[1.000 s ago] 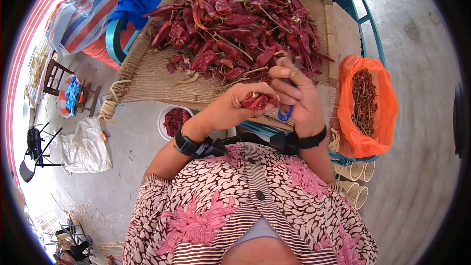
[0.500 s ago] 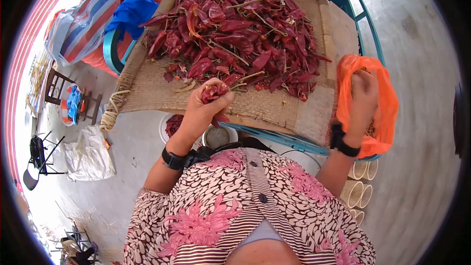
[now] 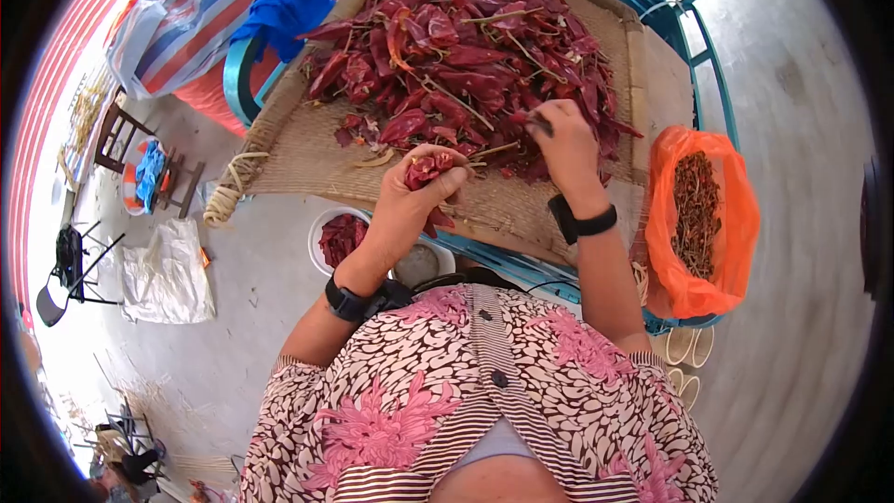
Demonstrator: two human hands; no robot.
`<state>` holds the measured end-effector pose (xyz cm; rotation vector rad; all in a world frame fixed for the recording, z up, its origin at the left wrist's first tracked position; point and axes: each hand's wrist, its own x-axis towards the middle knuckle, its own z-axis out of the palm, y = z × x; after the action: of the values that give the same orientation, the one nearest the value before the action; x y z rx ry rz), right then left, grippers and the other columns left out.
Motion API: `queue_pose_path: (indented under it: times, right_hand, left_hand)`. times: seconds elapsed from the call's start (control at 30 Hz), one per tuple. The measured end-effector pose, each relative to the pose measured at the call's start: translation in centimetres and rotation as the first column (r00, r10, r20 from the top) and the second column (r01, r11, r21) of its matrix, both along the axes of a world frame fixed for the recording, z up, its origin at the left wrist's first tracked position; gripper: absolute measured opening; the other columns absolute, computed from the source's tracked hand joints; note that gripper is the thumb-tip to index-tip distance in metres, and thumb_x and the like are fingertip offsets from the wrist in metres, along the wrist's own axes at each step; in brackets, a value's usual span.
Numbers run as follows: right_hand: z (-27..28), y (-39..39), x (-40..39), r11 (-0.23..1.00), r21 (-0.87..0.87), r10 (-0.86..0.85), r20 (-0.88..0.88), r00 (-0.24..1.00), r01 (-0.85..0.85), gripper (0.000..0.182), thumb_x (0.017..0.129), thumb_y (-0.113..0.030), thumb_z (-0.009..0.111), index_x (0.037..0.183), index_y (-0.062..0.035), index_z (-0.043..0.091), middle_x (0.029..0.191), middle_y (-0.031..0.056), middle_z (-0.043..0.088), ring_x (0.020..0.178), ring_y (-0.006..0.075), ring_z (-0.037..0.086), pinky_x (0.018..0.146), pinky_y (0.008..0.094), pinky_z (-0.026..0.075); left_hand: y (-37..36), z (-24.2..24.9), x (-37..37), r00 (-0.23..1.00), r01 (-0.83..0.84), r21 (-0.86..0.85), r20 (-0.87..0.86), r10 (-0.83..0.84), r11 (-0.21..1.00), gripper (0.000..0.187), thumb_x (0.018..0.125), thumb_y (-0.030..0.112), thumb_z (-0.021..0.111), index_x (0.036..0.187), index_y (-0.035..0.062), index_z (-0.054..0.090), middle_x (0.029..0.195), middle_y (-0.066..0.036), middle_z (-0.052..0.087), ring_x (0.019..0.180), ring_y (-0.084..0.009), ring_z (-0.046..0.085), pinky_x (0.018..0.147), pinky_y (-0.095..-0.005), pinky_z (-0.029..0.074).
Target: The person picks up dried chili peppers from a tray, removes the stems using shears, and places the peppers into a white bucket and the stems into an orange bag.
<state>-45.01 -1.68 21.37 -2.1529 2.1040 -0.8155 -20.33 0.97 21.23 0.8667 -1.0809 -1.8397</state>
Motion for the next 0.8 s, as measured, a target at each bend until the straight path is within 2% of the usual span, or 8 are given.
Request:
queue_pose_path:
  times: [0.07,0.1,0.2,0.3,0.53,0.57,0.67,0.8]
  right_hand:
    - [1.3,0.9,0.4,0.998,-0.043,-0.043,0.213,0.976,0.053,0.018,0.080,-0.014,0.071,0.095,-0.0067,0.063,0.090,0.0078,0.059,0.073,0.0267,0.060,0.064,0.0367,0.049]
    - [1.9,1.5,1.0,0.993,0.082,-0.111,0.467,0.877,0.082,0.021,0.080,-0.013,0.074,0.094,-0.0057,0.061,0.076,0.0026,0.054,0.062,0.0138,0.053,0.057,0.0292,0.043]
    - [4.9,3.6,3.6,0.981,0.167,-0.093,0.847,0.523,-0.096,0.019,0.083,-0.012,0.073,0.096,-0.0051,0.061,0.071,-0.0034,0.050,0.057,0.0039,0.044,0.052,0.0217,0.036]
    - [4.7,4.6,5.0,0.967,0.175,-0.088,0.912,0.400,-0.187,0.016,0.086,-0.012,0.071,0.097,-0.0056,0.061,0.070,-0.0068,0.050,0.055,-0.0002,0.036,0.050,0.0170,0.029]
    - [2.1,5.2,7.7,0.930,0.174,0.020,0.855,0.518,-0.324,0.020,0.085,-0.009,0.070,0.103,-0.0033,0.062,0.084,-0.0030,0.061,0.075,0.0047,0.050,0.070,0.0213,0.043]
    - [1.7,5.0,7.8,0.946,0.158,0.053,0.786,0.616,-0.284,0.019,0.085,-0.009,0.069,0.103,-0.0034,0.063,0.084,-0.0029,0.062,0.075,0.0047,0.051,0.070,0.0215,0.043]
    - [1.2,5.0,6.9,0.960,0.176,0.062,0.625,0.778,-0.217,0.016,0.087,-0.010,0.065,0.102,-0.0042,0.064,0.085,-0.0036,0.062,0.074,0.0040,0.050,0.069,0.0211,0.043]
    - [3.2,5.6,6.9,0.937,0.301,-0.057,0.637,0.769,-0.179,0.011,0.089,-0.011,0.064,0.098,-0.0047,0.064,0.082,-0.0058,0.058,0.071,0.0025,0.046,0.064,0.0191,0.039]
  left_hand:
    - [-0.1,0.1,-0.2,1.000,-0.022,-0.011,0.000,0.022,1.000,0.020,0.092,0.012,0.060,0.110,0.0037,0.062,0.097,-0.001,0.066,0.075,-0.0065,0.059,0.054,-0.0190,0.052]
    - [-0.3,0.0,-0.5,0.999,-0.036,-0.042,-0.008,0.036,0.998,0.021,0.092,0.012,0.061,0.112,0.0041,0.062,0.097,-0.001,0.066,0.074,-0.0059,0.059,0.053,-0.0186,0.051]
    - [-0.9,0.2,-1.5,0.999,-0.050,-0.099,-0.019,0.048,0.994,0.025,0.092,0.014,0.062,0.116,0.0056,0.061,0.097,0.000,0.066,0.069,-0.0043,0.059,0.049,-0.0178,0.050]
    - [-1.1,1.3,-2.1,1.000,-0.005,-0.066,-0.013,0.004,0.998,0.027,0.091,0.015,0.063,0.117,0.0075,0.061,0.099,-0.001,0.067,0.065,-0.0035,0.059,0.047,-0.0178,0.048]
    - [-0.7,0.5,-1.5,0.983,-0.070,-0.055,-0.174,0.060,0.996,0.021,0.090,0.011,0.064,0.110,0.0080,0.060,0.098,-0.002,0.066,0.074,-0.0055,0.063,0.048,-0.0183,0.047]
    - [-0.6,0.4,-0.8,0.972,-0.107,-0.030,-0.214,0.098,0.994,0.020,0.089,0.009,0.064,0.109,0.0079,0.059,0.097,-0.002,0.066,0.076,-0.0062,0.063,0.049,-0.0182,0.048]
    - [-0.1,-0.5,4.6,0.978,-0.206,-0.252,-0.066,0.195,0.946,0.017,0.087,0.006,0.067,0.103,0.0057,0.060,0.092,0.002,0.063,0.080,-0.0044,0.058,0.065,-0.0198,0.049]
    - [2.4,-2.3,12.9,0.940,-0.263,-0.131,0.190,0.284,0.956,0.020,0.084,0.005,0.070,0.102,0.0068,0.061,0.092,0.001,0.063,0.080,-0.0041,0.058,0.068,-0.0194,0.048]
